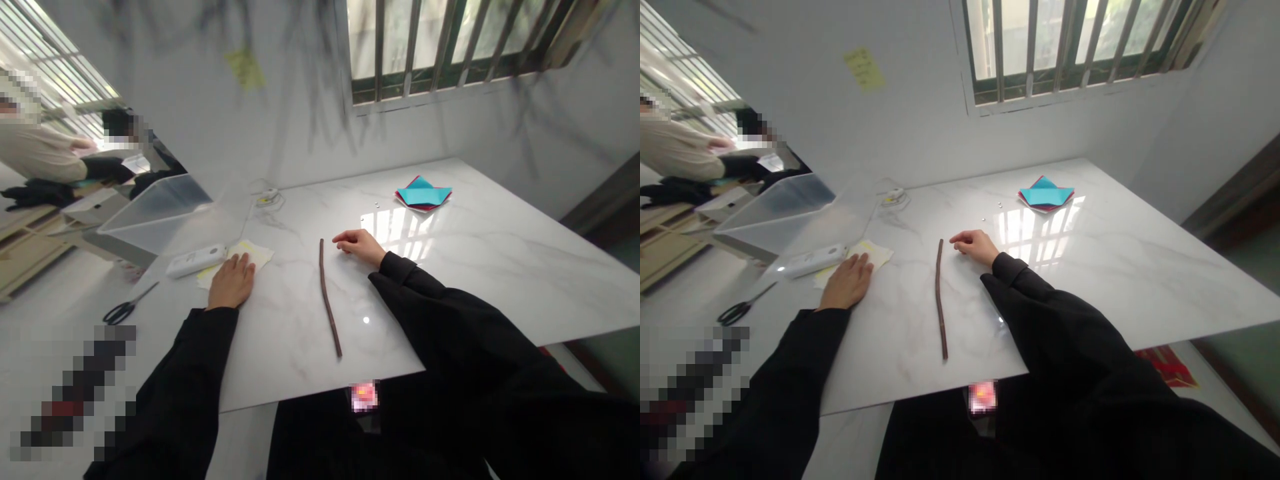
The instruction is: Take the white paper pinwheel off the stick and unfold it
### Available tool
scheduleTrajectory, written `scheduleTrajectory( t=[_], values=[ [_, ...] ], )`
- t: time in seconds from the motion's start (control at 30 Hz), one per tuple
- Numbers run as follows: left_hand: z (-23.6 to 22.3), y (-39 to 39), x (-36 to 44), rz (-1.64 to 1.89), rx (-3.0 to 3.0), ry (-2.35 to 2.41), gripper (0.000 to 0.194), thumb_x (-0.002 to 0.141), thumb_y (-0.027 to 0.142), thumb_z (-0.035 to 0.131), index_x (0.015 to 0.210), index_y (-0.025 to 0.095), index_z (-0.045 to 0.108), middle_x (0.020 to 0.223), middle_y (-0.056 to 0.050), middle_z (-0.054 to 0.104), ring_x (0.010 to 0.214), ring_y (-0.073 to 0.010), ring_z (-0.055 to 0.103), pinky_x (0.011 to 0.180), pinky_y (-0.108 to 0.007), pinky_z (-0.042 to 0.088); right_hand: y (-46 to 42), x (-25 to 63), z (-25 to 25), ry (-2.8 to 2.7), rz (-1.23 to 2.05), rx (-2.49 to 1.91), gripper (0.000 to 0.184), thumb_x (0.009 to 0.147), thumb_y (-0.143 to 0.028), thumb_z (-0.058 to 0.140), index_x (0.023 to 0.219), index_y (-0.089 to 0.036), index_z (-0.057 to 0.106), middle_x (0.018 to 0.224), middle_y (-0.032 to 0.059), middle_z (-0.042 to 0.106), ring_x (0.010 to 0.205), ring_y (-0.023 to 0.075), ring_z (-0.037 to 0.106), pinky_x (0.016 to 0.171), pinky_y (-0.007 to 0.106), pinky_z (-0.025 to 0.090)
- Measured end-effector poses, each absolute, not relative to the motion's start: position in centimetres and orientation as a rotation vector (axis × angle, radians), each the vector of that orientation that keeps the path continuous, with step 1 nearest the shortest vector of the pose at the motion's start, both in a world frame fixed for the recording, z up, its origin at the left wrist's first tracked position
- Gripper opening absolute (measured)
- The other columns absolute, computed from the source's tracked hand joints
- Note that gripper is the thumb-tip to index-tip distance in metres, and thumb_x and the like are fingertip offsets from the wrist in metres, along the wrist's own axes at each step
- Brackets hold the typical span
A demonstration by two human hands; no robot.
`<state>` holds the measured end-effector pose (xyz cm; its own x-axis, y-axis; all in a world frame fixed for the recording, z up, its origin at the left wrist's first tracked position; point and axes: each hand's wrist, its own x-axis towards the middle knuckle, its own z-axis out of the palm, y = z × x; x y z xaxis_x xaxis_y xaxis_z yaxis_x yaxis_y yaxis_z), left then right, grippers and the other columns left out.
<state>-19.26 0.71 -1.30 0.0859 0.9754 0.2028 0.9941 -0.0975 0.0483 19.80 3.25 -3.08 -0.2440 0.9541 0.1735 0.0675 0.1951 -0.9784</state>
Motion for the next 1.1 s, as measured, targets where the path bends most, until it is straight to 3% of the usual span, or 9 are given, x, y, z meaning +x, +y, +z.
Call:
scheduleTrajectory(
  t=[0.17, 0.3, 0.37, 0.47, 0.57, 0.7, 0.87, 1.0, 1.1],
  values=[
    [-0.7, 1.6, -18.6, -0.103, -2.169, -2.053, 0.061, 0.102, 0.037, 0.028, 0.148, 0.004, 0.050, 0.156, -0.026, 0.049, 0.144, -0.0363, 0.047, 0.117, -0.051, 0.035, 3.4, 20.0, -3.1, -1.566, 1.150, -1.049, 0.023, 0.082, -0.021, 0.067, 0.101, -0.017, 0.080, 0.072, 0.0002, 0.070, 0.064, 0.0109, 0.059, 0.068, 0.025, 0.048],
    [1.1, 1.7, -15.1, -0.312, -2.105, -1.972, 0.057, 0.095, 0.039, 0.046, 0.140, 0.009, 0.060, 0.147, -0.022, 0.058, 0.134, -0.0367, 0.054, 0.115, -0.048, 0.036, 3.3, 20.0, -3.1, -1.568, 1.135, -1.054, 0.021, 0.083, -0.020, 0.067, 0.100, -0.017, 0.079, 0.071, 0.0003, 0.070, 0.064, 0.0114, 0.060, 0.069, 0.026, 0.050],
    [2.7, 1.8, -12.1, -0.506, -2.111, -1.903, 0.050, 0.091, 0.037, 0.052, 0.134, 0.014, 0.066, 0.134, -0.017, 0.067, 0.123, -0.0342, 0.060, 0.109, -0.044, 0.041, 3.2, 20.0, -3.1, -1.576, 1.119, -1.066, 0.021, 0.083, -0.020, 0.067, 0.100, -0.017, 0.079, 0.071, 0.0003, 0.070, 0.065, 0.0118, 0.061, 0.069, 0.026, 0.050],
    [4.7, 1.7, -6.7, -0.791, -2.122, -1.869, 0.029, 0.090, 0.034, 0.054, 0.104, 0.020, 0.076, 0.097, -0.010, 0.073, 0.093, -0.0273, 0.065, 0.088, -0.036, 0.046, 3.2, 20.1, -3.1, -1.591, 1.102, -1.083, 0.021, 0.083, -0.020, 0.067, 0.100, -0.018, 0.079, 0.070, 0.0001, 0.070, 0.065, 0.0122, 0.061, 0.067, 0.026, 0.049],
    [4.8, 1.0, -1.9, -1.137, -2.020, -1.858, 0.024, 0.093, 0.034, 0.053, 0.092, 0.020, 0.073, 0.067, -0.003, 0.061, 0.068, -0.0199, 0.058, 0.071, -0.030, 0.040, 3.3, 20.3, -3.2, -1.611, 1.095, -1.080, 0.022, 0.083, -0.021, 0.067, 0.101, -0.017, 0.079, 0.069, 0.0001, 0.070, 0.062, 0.0117, 0.059, 0.065, 0.026, 0.048],
    [2.2, -0.7, 1.4, -1.280, -2.076, -1.934, 0.020, 0.091, 0.034, 0.055, 0.080, 0.021, 0.067, 0.050, 0.004, 0.046, 0.051, -0.0148, 0.044, 0.062, -0.028, 0.031, 3.2, 20.3, -3.2, -1.643, 1.066, -1.075, 0.022, 0.083, -0.021, 0.068, 0.101, -0.017, 0.080, 0.067, -0.0004, 0.068, 0.062, 0.0120, 0.060, 0.065, 0.026, 0.048],
    [1.3, -1.3, 0.8, -1.309, -2.170, -1.909, 0.035, 0.091, 0.037, 0.055, 0.060, 0.021, 0.053, 0.049, 0.003, 0.043, 0.050, -0.0125, 0.037, 0.061, -0.028, 0.028, 2.2, 19.9, -2.3, -1.688, 0.892, -1.114, 0.018, 0.086, -0.020, 0.066, 0.098, -0.020, 0.079, 0.074, 0.0004, 0.071, 0.064, 0.0132, 0.062, 0.068, 0.028, 0.051],
    [2.0, -1.0, -0.2, -1.450, -2.088, -1.921, 0.042, 0.092, 0.038, 0.053, 0.055, 0.021, 0.042, 0.047, 0.004, 0.035, 0.049, -0.0113, 0.029, 0.058, -0.028, 0.026, 2.1, 20.8, -0.7, -1.650, 0.421, -1.090, 0.021, 0.092, -0.018, 0.057, 0.101, -0.021, 0.076, 0.096, 0.0044, 0.074, 0.073, 0.0155, 0.063, 0.074, 0.031, 0.054],
    [1.7, -0.8, -0.2, -1.482, -2.109, -1.922, 0.043, 0.092, 0.037, 0.053, 0.054, 0.021, 0.040, 0.047, 0.004, 0.034, 0.048, -0.0111, 0.029, 0.058, -0.028, 0.025, 3.2, 23.6, 0.1, -1.627, 0.090, -1.149, 0.026, 0.093, -0.017, 0.052, 0.108, -0.022, 0.074, 0.101, 0.0070, 0.072, 0.090, 0.0215, 0.064, 0.088, 0.037, 0.053]
  ],
)
